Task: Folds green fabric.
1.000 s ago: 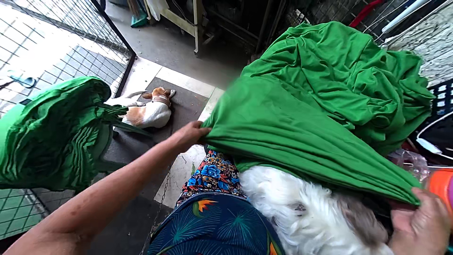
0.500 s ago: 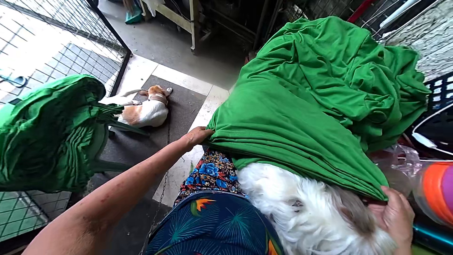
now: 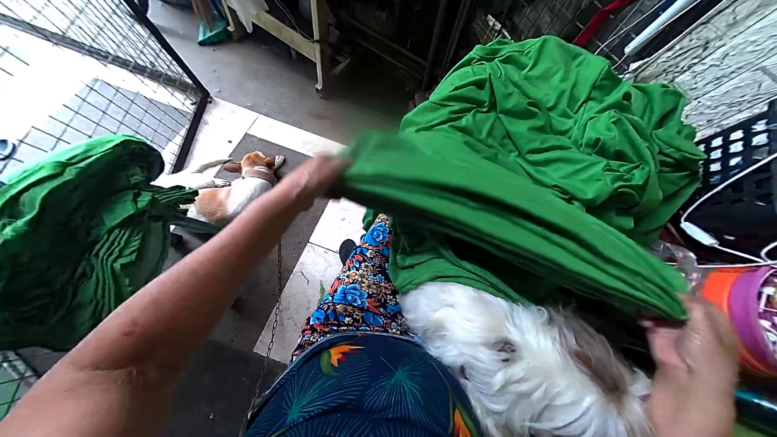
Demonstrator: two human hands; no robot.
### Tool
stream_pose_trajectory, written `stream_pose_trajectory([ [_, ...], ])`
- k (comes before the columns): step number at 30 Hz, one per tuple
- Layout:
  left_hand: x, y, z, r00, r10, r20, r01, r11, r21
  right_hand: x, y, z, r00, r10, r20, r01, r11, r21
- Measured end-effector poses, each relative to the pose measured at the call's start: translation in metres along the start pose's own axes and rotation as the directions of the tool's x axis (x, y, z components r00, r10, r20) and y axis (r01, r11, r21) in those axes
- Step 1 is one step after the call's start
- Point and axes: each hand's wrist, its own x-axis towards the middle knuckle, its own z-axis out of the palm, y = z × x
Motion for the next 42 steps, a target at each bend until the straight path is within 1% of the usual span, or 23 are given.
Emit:
stream_pose_trajectory([
  [2, 0.009, -0.038, 0.014, 0.985, -0.134, 0.105, 0.13, 0.99, 0.049, -0.007, 0.021, 0.01, 0.993, 0.115, 0.011, -0.113, 0.991, -0.075],
  [3, 0.011, -0.044, 0.017, 0.974, -0.181, 0.133, 0.172, 0.982, 0.08, -0.009, 0.03, 0.012, 0.987, 0.16, 0.018, -0.158, 0.984, -0.081],
  [4, 0.01, -0.044, 0.018, 0.971, -0.193, 0.14, 0.177, 0.977, 0.117, -0.01, 0.037, 0.011, 0.981, 0.194, 0.018, -0.193, 0.979, -0.061],
  [5, 0.01, -0.035, 0.015, 0.976, -0.17, 0.134, 0.146, 0.975, 0.168, -0.011, 0.039, 0.01, 0.976, 0.216, 0.013, -0.216, 0.976, -0.027],
  [7, 0.008, 0.0, 0.006, 0.99, -0.07, 0.125, 0.025, 0.943, 0.331, -0.007, 0.025, 0.004, 0.98, 0.198, 0.016, -0.198, 0.98, 0.017],
  [9, 0.003, 0.05, -0.003, 0.992, 0.031, 0.124, -0.091, 0.852, 0.515, 0.007, -0.004, 0.0, 0.991, 0.127, 0.046, -0.128, 0.991, 0.037],
  [11, 0.001, 0.093, -0.005, 0.986, 0.092, 0.138, -0.159, 0.759, 0.631, 0.028, -0.03, -0.005, 0.998, 0.049, 0.049, -0.054, 0.994, 0.098],
  [13, 0.003, 0.11, -0.006, 0.984, 0.091, 0.154, -0.172, 0.715, 0.677, 0.049, -0.041, -0.013, 0.998, -0.01, 0.056, 0.0, 0.986, 0.164],
  [15, 0.003, 0.094, -0.007, 0.983, 0.036, 0.178, -0.147, 0.733, 0.664, 0.058, -0.042, -0.014, 0.997, -0.035, 0.071, 0.023, 0.985, 0.173],
  [18, -0.006, 0.031, -0.003, 0.96, -0.158, 0.23, -0.005, 0.815, 0.58, 0.046, -0.032, -0.006, 0.998, 0.005, 0.064, -0.014, 0.991, 0.135],
  [19, -0.006, 0.009, 0.001, 0.951, -0.195, 0.242, 0.026, 0.825, 0.565, 0.038, -0.03, -0.001, 0.998, 0.029, 0.048, -0.035, 0.991, 0.127],
  [20, -0.003, -0.007, 0.005, 0.944, -0.207, 0.256, 0.026, 0.822, 0.569, 0.033, -0.027, 0.001, 0.998, 0.053, 0.045, -0.058, 0.991, 0.12],
  [21, 0.0, -0.017, 0.007, 0.946, -0.175, 0.272, -0.018, 0.812, 0.583, 0.032, -0.023, 0.0, 0.997, 0.066, 0.044, -0.071, 0.991, 0.117],
  [23, 0.001, -0.017, 0.008, 0.96, -0.084, 0.265, -0.084, 0.821, 0.565, 0.038, -0.017, -0.006, 0.997, 0.059, 0.04, -0.064, 0.989, 0.135],
  [25, -0.001, -0.003, 0.005, 0.971, -0.061, 0.231, -0.062, 0.87, 0.489, 0.044, -0.02, -0.009, 0.998, 0.044, 0.041, -0.05, 0.987, 0.154],
  [26, -0.002, 0.002, 0.005, 0.971, -0.089, 0.22, -0.017, 0.898, 0.44, 0.047, -0.021, -0.009, 0.999, 0.04, 0.035, -0.045, 0.985, 0.166],
  [28, -0.002, -0.001, 0.01, 0.962, -0.169, 0.215, 0.09, 0.938, 0.335, 0.055, -0.02, -0.009, 0.999, 0.04, 0.014, -0.042, 0.981, 0.188],
  [30, -0.004, -0.017, 0.02, 0.945, -0.236, 0.228, 0.171, 0.948, 0.27, 0.064, -0.013, -0.008, 0.999, 0.045, -0.004, -0.043, 0.976, 0.215],
  [32, -0.004, -0.038, 0.034, 0.929, -0.282, 0.241, 0.221, 0.942, 0.252, 0.063, -0.011, -0.004, 0.998, 0.066, -0.022, -0.059, 0.971, 0.232],
  [35, -0.001, -0.061, 0.052, 0.925, -0.261, 0.278, 0.19, 0.948, 0.256, 0.057, -0.01, 0.0, 0.995, 0.093, -0.022, -0.086, 0.972, 0.216],
  [38, -0.002, -0.069, 0.057, 0.926, -0.255, 0.276, 0.22, 0.963, 0.153, 0.047, -0.009, 0.0, 0.995, 0.099, -0.018, -0.095, 0.98, 0.175],
  [40, -0.002, -0.064, 0.053, 0.942, -0.235, 0.24, 0.206, 0.968, 0.141, 0.04, -0.008, -0.001, 0.995, 0.099, -0.013, -0.096, 0.984, 0.152],
  [42, -0.001, -0.044, 0.041, 0.963, -0.194, 0.189, 0.167, 0.974, 0.15, 0.038, -0.009, -0.003, 0.994, 0.105, -0.007, -0.103, 0.983, 0.153],
])
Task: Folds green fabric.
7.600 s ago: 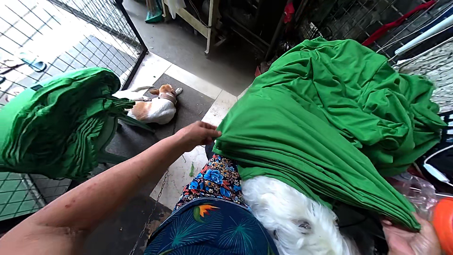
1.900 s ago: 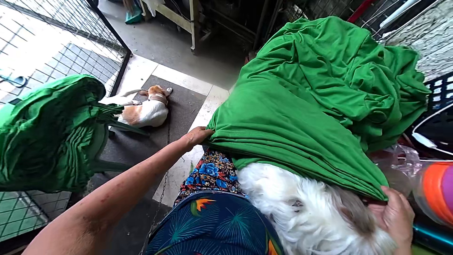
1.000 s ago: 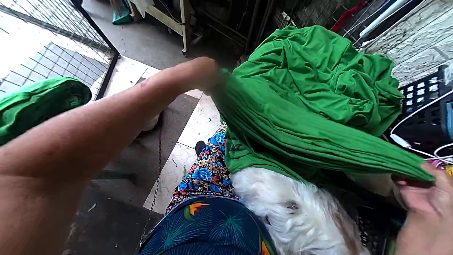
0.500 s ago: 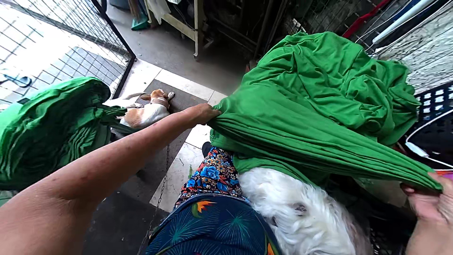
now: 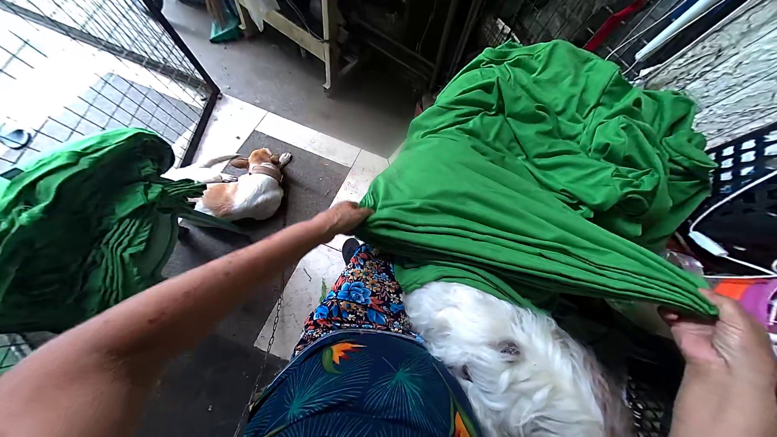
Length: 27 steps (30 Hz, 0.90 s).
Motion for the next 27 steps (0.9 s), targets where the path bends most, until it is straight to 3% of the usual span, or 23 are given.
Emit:
stream_pose_trajectory([
  [4, -0.012, 0.076, -0.048, 0.956, 0.234, -0.175, -0.238, 0.971, 0.002, 0.01, -0.017, -0.006, 0.995, -0.088, 0.046, 0.085, 0.995, 0.053],
  [6, -0.022, 0.119, -0.065, 0.919, 0.302, -0.255, -0.323, 0.945, -0.045, 0.013, -0.024, -0.015, 0.984, -0.152, 0.09, 0.141, 0.983, 0.119],
  [8, -0.022, 0.135, -0.074, 0.889, 0.342, -0.304, -0.388, 0.916, -0.104, 0.006, -0.025, -0.019, 0.979, -0.174, 0.101, 0.162, 0.98, 0.115],
  [10, -0.012, 0.118, -0.074, 0.887, 0.357, -0.293, -0.402, 0.91, -0.106, -0.015, -0.014, -0.012, 0.991, -0.117, 0.059, 0.115, 0.993, 0.036],
  [14, 0.002, 0.035, -0.043, 0.973, 0.208, -0.103, -0.185, 0.962, 0.202, -0.057, 0.044, 0.007, 0.988, 0.151, -0.024, -0.152, 0.984, -0.09],
  [16, 0.011, 0.0, -0.027, 0.989, 0.145, -0.023, -0.134, 0.954, 0.267, -0.063, 0.069, 0.007, 0.961, 0.274, -0.046, -0.277, 0.958, -0.074],
  [21, 0.031, -0.012, -0.013, 1.0, -0.008, -0.027, 0.008, 1.0, -0.006, -0.059, 0.077, 0.01, 0.858, 0.513, -0.038, -0.512, 0.858, 0.036],
  [27, 0.043, -0.011, -0.019, 0.995, -0.102, -0.009, 0.1, 0.985, -0.143, -0.05, 0.07, 0.024, 0.783, 0.622, 0.015, -0.604, 0.765, -0.222],
])
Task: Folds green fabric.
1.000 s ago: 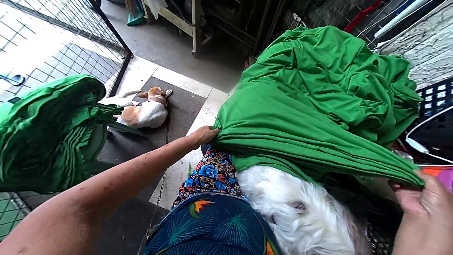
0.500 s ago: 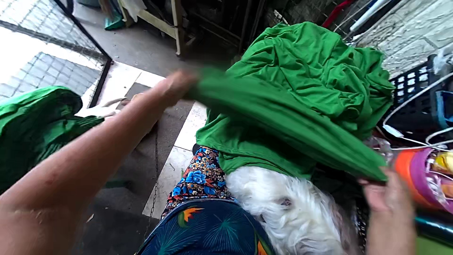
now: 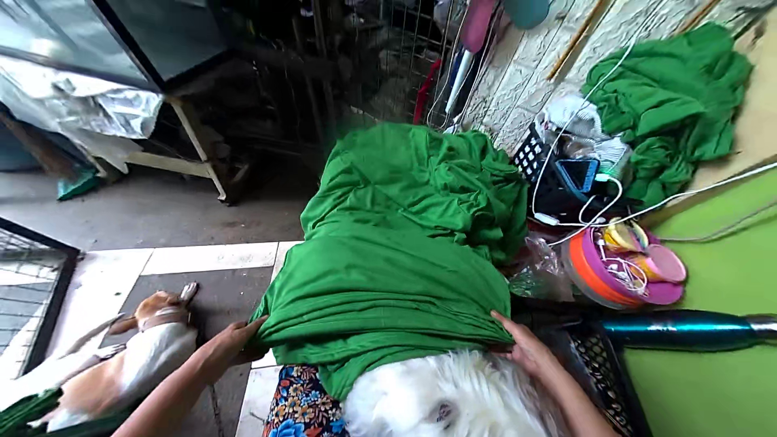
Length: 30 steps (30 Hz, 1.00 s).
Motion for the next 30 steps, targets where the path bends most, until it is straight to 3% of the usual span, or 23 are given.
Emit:
stream_pose_trajectory([
  [5, 0.003, 0.005, -0.007, 0.98, -0.131, 0.15, 0.147, 0.984, -0.102, 0.009, -0.002, -0.005, 0.999, 0.033, 0.012, -0.031, 0.992, -0.122],
  [8, 0.01, 0.002, -0.012, 0.978, -0.119, 0.173, 0.138, 0.985, -0.102, -0.014, -0.026, -0.023, 0.971, -0.236, 0.047, 0.24, 0.964, -0.113],
  [10, 0.012, -0.001, -0.007, 0.988, -0.073, 0.135, 0.088, 0.99, -0.107, -0.028, -0.041, -0.028, 0.886, -0.463, 0.018, 0.46, 0.876, -0.145],
  [12, 0.01, -0.004, -0.001, 0.995, -0.017, 0.1, 0.029, 0.992, -0.12, -0.027, -0.043, -0.02, 0.837, -0.547, -0.015, 0.537, 0.827, -0.165],
  [14, 0.012, -0.009, 0.003, 0.997, 0.025, 0.07, -0.015, 0.989, -0.15, -0.015, -0.034, -0.009, 0.865, -0.499, -0.043, 0.485, 0.856, -0.181],
  [17, 0.011, -0.009, 0.0, 0.998, 0.042, 0.044, -0.035, 0.988, -0.148, -0.006, -0.024, -0.006, 0.954, -0.292, -0.071, 0.28, 0.949, -0.147],
  [19, 0.006, -0.003, -0.005, 0.996, 0.032, 0.08, -0.021, 0.99, -0.137, -0.01, -0.028, -0.004, 0.963, -0.244, -0.117, 0.231, 0.967, -0.111],
  [22, 0.003, 0.008, -0.007, 0.986, -0.03, 0.163, 0.048, 0.993, -0.111, -0.018, -0.034, 0.007, 0.96, -0.22, -0.17, 0.202, 0.972, -0.12],
  [26, 0.006, 0.016, 0.006, 0.985, -0.081, 0.154, 0.099, 0.988, -0.115, -0.016, -0.028, 0.03, 0.967, -0.186, -0.173, 0.149, 0.967, -0.205],
  [28, 0.011, 0.014, 0.007, 0.993, -0.028, 0.114, 0.046, 0.986, -0.161, -0.013, -0.024, 0.027, 0.963, -0.204, -0.175, 0.176, 0.971, -0.16],
  [30, 0.01, 0.019, 0.003, 0.988, 0.072, 0.136, -0.023, 0.944, -0.329, -0.022, -0.034, 0.017, 0.932, -0.297, -0.206, 0.29, 0.955, -0.062],
])
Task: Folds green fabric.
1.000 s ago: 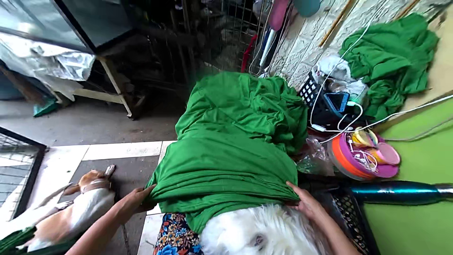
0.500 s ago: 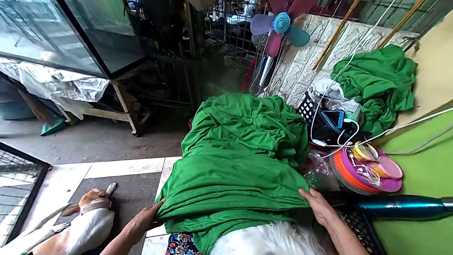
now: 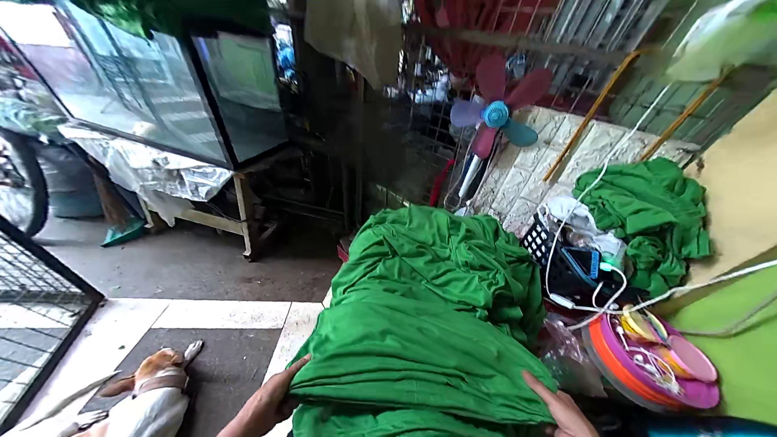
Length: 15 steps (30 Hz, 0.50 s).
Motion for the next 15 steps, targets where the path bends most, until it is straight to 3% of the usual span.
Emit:
stream_pose_trajectory([
  [2, -0.012, 0.018, 0.002, 0.991, 0.106, 0.083, -0.087, 0.974, -0.208, -0.014, -0.035, -0.009, 0.992, -0.125, -0.018, 0.126, 0.987, 0.104],
  [4, -0.029, 0.04, 0.009, 0.968, 0.238, 0.075, -0.192, 0.902, -0.386, -0.023, -0.076, -0.006, 0.96, -0.279, -0.019, 0.279, 0.953, 0.12],
  [7, -0.056, 0.079, 0.004, 0.887, 0.458, -0.054, -0.402, 0.712, -0.576, -0.042, -0.16, 0.02, 0.889, -0.457, -0.023, 0.457, 0.884, 0.096],
  [9, -0.083, 0.101, -0.019, 0.797, 0.571, -0.195, -0.551, 0.556, -0.622, -0.08, -0.226, 0.041, 0.795, -0.607, 0.018, 0.605, 0.795, 0.05],
  [10, -0.099, 0.106, -0.038, 0.732, 0.63, -0.259, -0.627, 0.472, -0.62, -0.103, -0.256, 0.052, 0.713, -0.701, 0.036, 0.699, 0.713, 0.058],
  [12, -0.141, 0.106, -0.085, 0.54, 0.75, -0.381, -0.783, 0.283, -0.553, -0.149, -0.3, 0.074, 0.467, -0.882, 0.06, 0.863, 0.469, 0.186],
  [14, -0.206, 0.1, -0.122, 0.263, 0.807, -0.528, -0.943, 0.099, -0.318, -0.197, -0.323, 0.094, 0.144, -0.987, 0.068, 0.906, 0.16, 0.391],
  [15, -0.254, 0.103, -0.119, 0.097, 0.764, -0.638, -0.993, 0.03, -0.116, -0.221, -0.326, 0.101, -0.029, -0.997, 0.071, 0.867, 0.01, 0.499],
])
